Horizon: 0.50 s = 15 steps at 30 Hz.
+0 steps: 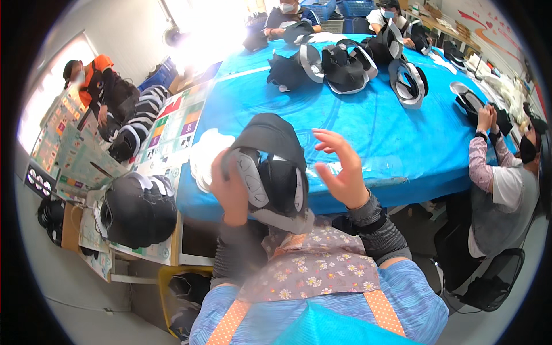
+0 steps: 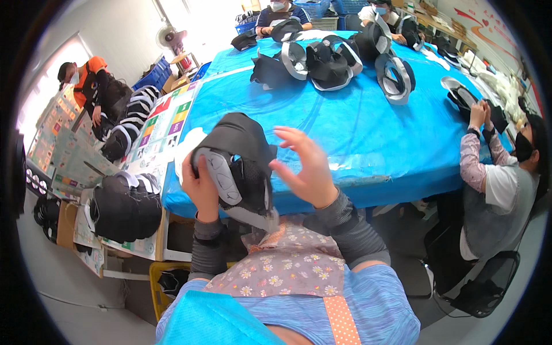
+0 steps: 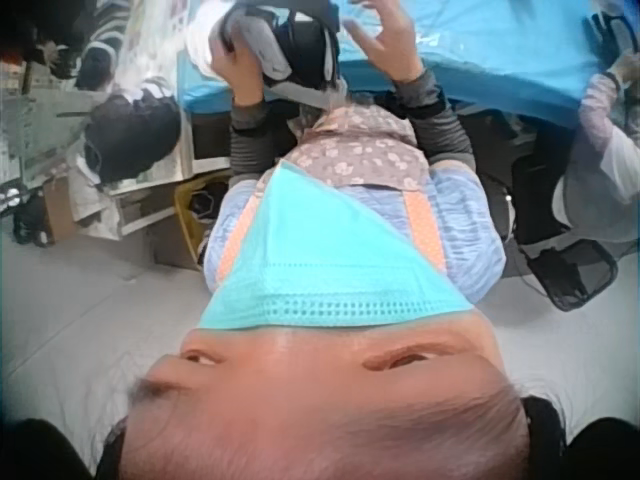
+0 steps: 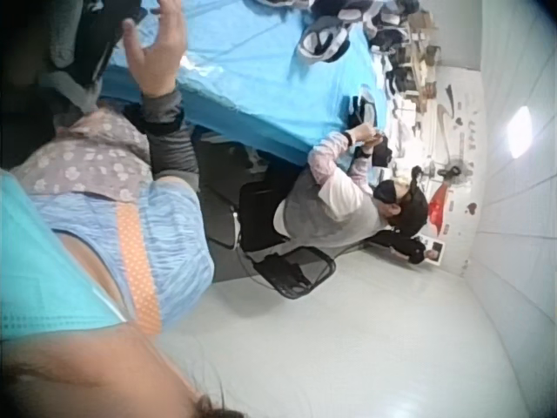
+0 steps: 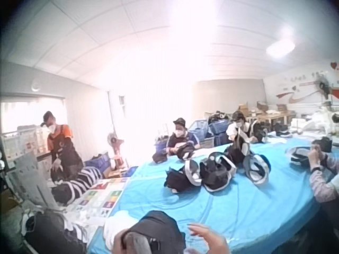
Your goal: The person picks up a black shoe upper and manually inserts a white lining or padding into the interior, smoothing it against the inner wall with their hands and pressing the edges together.
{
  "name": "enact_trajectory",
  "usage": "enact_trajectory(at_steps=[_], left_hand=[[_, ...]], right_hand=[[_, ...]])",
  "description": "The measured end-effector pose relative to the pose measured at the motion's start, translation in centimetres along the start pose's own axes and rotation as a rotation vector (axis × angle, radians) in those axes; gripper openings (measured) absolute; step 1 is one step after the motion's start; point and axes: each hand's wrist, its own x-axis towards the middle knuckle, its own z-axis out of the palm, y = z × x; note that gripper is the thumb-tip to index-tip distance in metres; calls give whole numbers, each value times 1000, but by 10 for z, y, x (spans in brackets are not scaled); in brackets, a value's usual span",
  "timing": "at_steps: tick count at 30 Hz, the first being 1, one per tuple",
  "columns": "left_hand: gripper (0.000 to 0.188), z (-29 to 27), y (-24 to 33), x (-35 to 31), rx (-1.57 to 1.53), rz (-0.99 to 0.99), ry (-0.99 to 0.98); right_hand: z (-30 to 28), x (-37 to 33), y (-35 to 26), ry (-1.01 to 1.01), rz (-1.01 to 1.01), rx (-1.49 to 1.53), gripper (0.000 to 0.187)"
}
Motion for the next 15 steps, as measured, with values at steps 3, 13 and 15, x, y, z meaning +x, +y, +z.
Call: enact_trajectory(at_steps=[3, 13, 15], left_hand=[[24, 11, 18, -9, 61, 77, -155], [27, 30, 21, -35, 240, 237, -322], [23, 30, 21, -34, 272, 198, -343]], right_hand=[[3, 1, -20, -56, -182, -222, 43], [17, -32, 38, -98, -59, -577, 29], [18, -33, 35, -99, -49, -596, 28]])
